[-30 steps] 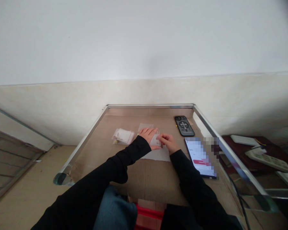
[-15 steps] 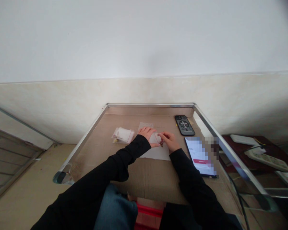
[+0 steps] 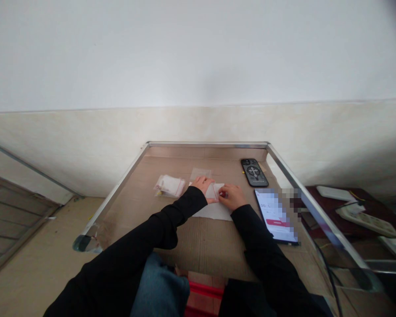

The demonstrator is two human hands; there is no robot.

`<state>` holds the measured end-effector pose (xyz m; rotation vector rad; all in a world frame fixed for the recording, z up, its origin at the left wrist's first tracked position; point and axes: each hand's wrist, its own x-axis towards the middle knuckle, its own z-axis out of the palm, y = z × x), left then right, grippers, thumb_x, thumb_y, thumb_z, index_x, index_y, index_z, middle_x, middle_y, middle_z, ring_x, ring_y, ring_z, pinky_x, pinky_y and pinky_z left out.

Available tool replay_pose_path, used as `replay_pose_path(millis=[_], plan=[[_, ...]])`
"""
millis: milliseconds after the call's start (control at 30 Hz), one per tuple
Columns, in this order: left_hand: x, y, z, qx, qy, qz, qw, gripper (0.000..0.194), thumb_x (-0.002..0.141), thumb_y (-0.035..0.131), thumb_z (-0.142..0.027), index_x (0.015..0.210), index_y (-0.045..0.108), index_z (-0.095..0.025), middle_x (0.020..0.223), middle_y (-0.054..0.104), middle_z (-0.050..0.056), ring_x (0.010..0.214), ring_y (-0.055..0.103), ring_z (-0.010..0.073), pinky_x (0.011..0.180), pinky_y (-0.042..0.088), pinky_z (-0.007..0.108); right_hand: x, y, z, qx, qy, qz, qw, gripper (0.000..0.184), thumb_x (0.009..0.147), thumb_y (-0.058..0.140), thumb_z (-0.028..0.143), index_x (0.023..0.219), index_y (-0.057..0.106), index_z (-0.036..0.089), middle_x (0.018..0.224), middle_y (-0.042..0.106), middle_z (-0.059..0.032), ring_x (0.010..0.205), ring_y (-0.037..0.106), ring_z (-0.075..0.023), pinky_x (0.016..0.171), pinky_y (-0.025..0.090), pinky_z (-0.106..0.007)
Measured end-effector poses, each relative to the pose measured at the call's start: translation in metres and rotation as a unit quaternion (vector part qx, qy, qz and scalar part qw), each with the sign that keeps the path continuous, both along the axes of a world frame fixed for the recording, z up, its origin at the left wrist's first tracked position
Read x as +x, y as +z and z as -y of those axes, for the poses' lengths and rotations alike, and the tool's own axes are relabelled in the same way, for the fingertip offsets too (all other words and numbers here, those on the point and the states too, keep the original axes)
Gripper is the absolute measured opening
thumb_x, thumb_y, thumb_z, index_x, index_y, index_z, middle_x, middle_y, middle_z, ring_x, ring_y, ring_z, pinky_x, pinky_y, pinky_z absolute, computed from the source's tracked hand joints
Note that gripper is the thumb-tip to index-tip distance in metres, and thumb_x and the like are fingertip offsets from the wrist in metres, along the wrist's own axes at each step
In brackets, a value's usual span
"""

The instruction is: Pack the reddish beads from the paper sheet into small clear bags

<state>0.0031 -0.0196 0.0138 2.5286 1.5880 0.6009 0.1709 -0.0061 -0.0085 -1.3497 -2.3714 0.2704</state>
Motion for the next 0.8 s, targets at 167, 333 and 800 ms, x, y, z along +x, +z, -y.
replay_pose_path(millis=[167,333,800], plan=[[0.005,0.001,0.002,-0.054,0.018,0.038,0.998,0.068,0.048,0.064,-0.05,0.105,0.044,-0.019,0.094,0.043,0.005,0.084,0.046,0.0189,0.076,0.041,0.031,-0.001,0.0,0.0,-0.004,0.002,0.014,1.0,0.011,0.063,0.053,0.028,0.064,0.059,0.019,0.066,0.053,-0.0011,0.069,0.044,-0.0143,0.06,0.02,-0.026],[0.01,-0.002,0.003,-0.095,0.034,0.061,0.993,0.07,0.047,0.066,-0.047,0.106,0.042,-0.02,0.097,0.042,0.004,0.08,0.049,0.0169,0.072,0.043,0.029,0.002,0.002,-0.001,0.016,-0.03,-0.019,0.999,0.009,0.063,0.053,0.026,0.063,0.059,0.019,0.063,0.051,-0.0002,0.069,0.044,-0.0147,0.061,0.022,-0.027],[0.011,-0.007,0.004,-0.108,0.038,0.065,0.991,0.072,0.046,0.064,-0.052,0.106,0.042,-0.018,0.099,0.043,0.006,0.08,0.05,0.0173,0.07,0.045,0.029,0.003,0.003,-0.004,-0.062,0.044,-0.248,0.966,0.023,0.072,0.048,0.035,0.078,0.06,0.016,0.062,0.049,-0.0007,0.057,0.044,-0.0114,0.057,0.035,-0.024]])
